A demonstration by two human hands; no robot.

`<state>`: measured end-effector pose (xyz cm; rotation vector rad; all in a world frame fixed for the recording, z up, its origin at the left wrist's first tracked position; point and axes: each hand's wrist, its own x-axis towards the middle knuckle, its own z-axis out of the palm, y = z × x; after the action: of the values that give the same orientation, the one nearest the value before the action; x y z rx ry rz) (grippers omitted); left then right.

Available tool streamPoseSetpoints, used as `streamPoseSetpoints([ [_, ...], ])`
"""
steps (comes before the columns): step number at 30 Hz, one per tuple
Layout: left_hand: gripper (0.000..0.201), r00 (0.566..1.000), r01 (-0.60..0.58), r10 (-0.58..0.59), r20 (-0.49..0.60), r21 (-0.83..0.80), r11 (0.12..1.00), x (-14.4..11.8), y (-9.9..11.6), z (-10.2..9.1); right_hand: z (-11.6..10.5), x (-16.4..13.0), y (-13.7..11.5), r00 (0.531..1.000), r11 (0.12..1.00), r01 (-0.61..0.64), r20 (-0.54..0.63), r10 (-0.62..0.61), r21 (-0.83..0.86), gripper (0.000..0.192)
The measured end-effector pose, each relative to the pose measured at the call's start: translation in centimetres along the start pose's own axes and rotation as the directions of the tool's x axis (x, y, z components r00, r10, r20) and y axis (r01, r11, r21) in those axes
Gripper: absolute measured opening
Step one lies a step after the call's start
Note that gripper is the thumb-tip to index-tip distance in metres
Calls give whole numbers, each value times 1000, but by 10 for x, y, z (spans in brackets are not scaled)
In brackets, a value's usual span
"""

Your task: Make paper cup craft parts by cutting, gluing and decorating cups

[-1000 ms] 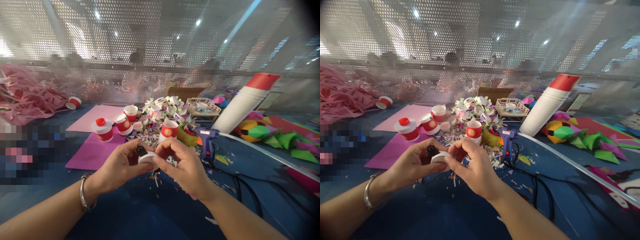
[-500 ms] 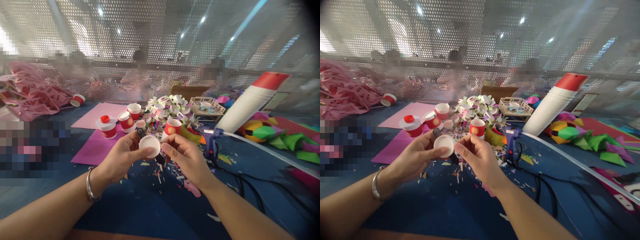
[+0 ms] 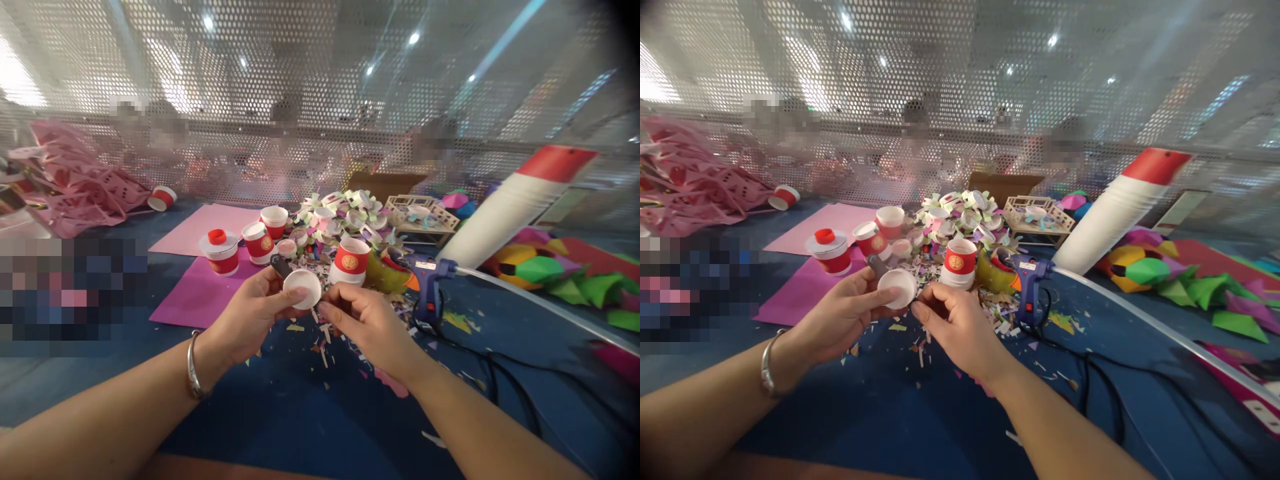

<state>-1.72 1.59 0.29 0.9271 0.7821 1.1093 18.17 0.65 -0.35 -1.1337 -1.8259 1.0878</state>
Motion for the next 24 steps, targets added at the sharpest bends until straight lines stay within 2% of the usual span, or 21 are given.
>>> streamPoseSetpoints([
  [6, 31, 999, -21, 19, -44, -55, 998, 1, 1, -2, 0, -1, 0, 1000, 1000, -5, 5, 5, -1, 28],
  [11, 25, 996, 72, -75, -46, -61, 996, 3, 2, 0, 1, -1, -1, 1000, 1000, -15, 14, 15, 17, 30],
  [16, 24, 997, 39, -43, -64, -72, 997, 3, 2, -1, 1, 0, -1, 999, 1000, -29, 22, 29, 2, 29],
  [21, 23, 997, 66, -67, -49, -31, 997, 2, 0, 0, 0, 0, -1, 999, 1000, -25, 33, 25, -15, 30],
  [24, 24, 996, 32, -34, -77, -28, 999, 1, 0, 0, 1, -1, -1, 999, 999, -33, 41, 34, -19, 32],
])
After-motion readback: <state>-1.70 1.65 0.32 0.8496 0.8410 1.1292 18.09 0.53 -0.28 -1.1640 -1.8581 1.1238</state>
